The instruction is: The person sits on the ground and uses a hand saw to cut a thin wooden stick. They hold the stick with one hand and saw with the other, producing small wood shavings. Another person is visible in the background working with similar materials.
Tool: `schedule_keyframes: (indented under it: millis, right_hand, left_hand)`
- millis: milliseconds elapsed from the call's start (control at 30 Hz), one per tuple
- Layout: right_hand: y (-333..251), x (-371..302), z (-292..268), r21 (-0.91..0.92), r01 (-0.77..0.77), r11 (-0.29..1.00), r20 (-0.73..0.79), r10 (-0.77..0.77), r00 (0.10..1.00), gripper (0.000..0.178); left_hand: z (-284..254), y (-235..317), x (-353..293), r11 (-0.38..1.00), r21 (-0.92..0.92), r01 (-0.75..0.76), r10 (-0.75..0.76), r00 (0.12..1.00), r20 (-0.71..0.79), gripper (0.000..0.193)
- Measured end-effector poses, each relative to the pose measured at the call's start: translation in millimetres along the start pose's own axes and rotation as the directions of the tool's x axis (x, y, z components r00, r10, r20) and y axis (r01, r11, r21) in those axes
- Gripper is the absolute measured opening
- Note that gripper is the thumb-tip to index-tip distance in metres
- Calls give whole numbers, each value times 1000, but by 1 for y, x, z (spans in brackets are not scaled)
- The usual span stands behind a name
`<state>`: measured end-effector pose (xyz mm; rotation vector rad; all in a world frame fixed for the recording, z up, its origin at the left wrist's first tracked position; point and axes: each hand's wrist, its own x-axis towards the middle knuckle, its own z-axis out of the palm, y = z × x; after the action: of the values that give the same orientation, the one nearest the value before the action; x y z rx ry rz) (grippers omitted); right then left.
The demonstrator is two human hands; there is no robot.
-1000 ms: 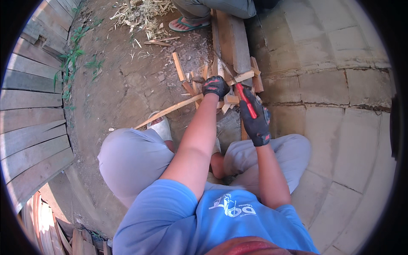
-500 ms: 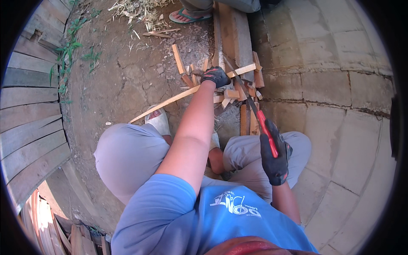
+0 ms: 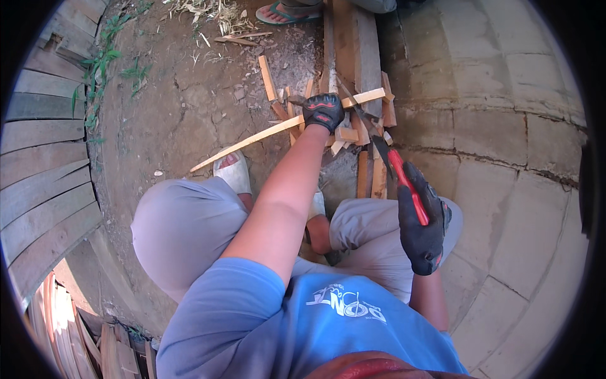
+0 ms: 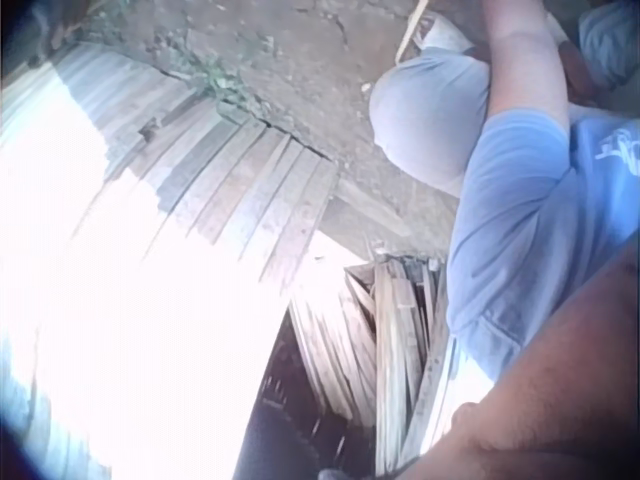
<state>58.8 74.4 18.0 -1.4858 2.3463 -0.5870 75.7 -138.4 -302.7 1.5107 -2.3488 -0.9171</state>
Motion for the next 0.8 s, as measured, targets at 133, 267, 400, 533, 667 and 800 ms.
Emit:
schedule_keyframes:
  millis: [133, 267, 400, 533, 667, 800]
  right_hand:
    - [-8, 4, -4, 15, -52, 999, 29, 51, 998, 38]
    - [6, -2, 4, 36, 3, 999, -48, -1, 999, 37]
    - [12, 3, -1, 11, -117, 993, -58, 117, 991, 35]
    - [20, 7, -9, -2, -119, 993, -54, 119, 991, 35]
    - [33, 6, 6, -37, 2, 999, -43, -4, 999, 34]
    - [43, 27, 56, -98, 120, 988, -31, -124, 992, 34]
  left_hand:
    - [-7, 2, 1, 999, -29, 28, -27, 999, 42, 26]
    - [-15, 6, 3, 999, -11, 37, -36, 994, 98, 30]
    - [-22, 9, 5, 998, -25, 63, -59, 988, 146, 33]
    - [-17, 4, 5, 998, -30, 54, -49, 990, 133, 36]
    - [-20, 2, 8, 997, -43, 61, -53, 983, 174, 36]
    - [-20, 7, 4, 995, -67, 74, -61, 983, 172, 34]
